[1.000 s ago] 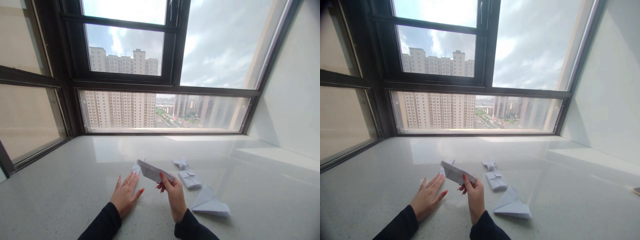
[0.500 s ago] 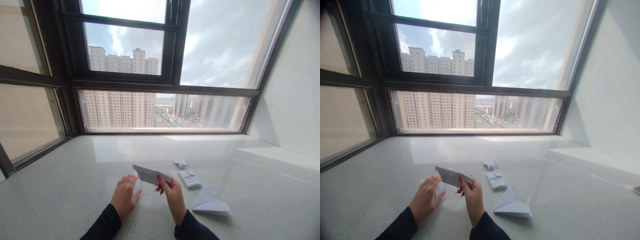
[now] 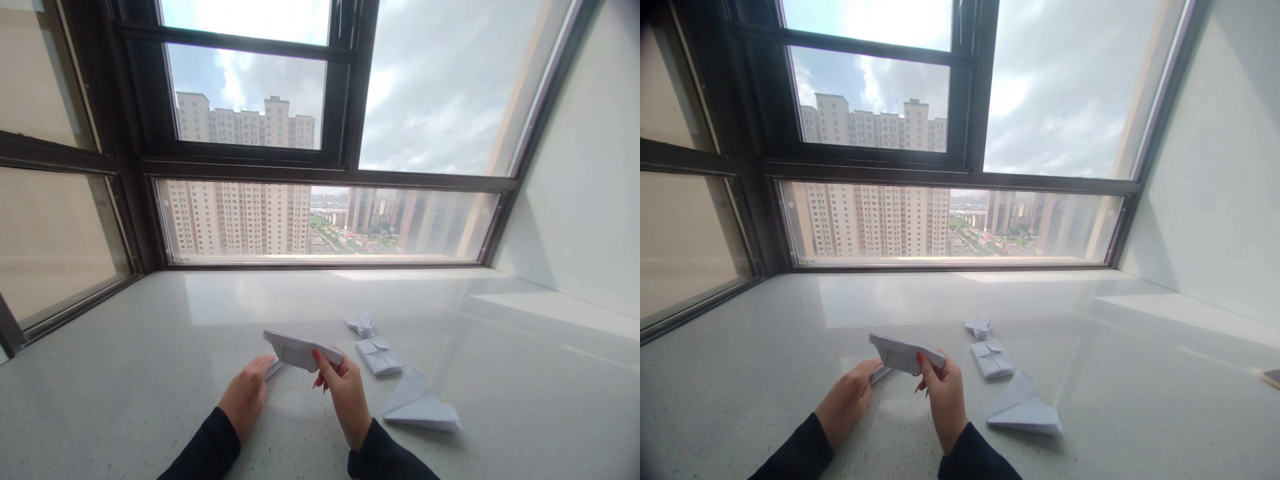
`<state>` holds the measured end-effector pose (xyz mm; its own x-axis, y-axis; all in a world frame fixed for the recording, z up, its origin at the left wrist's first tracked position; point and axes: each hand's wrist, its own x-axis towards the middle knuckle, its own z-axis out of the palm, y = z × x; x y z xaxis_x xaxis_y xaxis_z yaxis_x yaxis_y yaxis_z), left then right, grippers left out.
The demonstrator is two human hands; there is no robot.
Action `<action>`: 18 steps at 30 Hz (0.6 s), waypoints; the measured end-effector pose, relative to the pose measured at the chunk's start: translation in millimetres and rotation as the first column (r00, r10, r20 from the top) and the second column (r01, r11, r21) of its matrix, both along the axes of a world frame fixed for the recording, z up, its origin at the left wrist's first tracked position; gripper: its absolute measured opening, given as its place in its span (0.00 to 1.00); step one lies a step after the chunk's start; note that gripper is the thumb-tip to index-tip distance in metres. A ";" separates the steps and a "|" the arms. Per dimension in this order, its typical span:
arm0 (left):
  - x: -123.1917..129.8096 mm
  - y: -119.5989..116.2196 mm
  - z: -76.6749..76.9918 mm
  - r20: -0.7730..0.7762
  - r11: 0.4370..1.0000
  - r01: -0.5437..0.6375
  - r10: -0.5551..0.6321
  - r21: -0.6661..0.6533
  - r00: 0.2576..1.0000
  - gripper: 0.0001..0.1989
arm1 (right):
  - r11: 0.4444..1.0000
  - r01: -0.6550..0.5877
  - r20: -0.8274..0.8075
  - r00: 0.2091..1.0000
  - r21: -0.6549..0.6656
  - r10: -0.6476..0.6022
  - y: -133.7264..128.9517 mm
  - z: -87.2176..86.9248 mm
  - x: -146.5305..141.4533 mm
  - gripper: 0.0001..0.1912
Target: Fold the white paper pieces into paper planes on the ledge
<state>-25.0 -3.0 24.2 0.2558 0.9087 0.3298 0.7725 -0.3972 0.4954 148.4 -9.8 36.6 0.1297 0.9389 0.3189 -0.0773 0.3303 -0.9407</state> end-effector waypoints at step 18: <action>14.0 -10.4 11.1 0.781 0.936 0.292 -0.029 -0.198 0.624 0.04 | 0.998 -0.058 -0.116 0.992 -0.029 0.054 3.8 0.7 1.7 0.15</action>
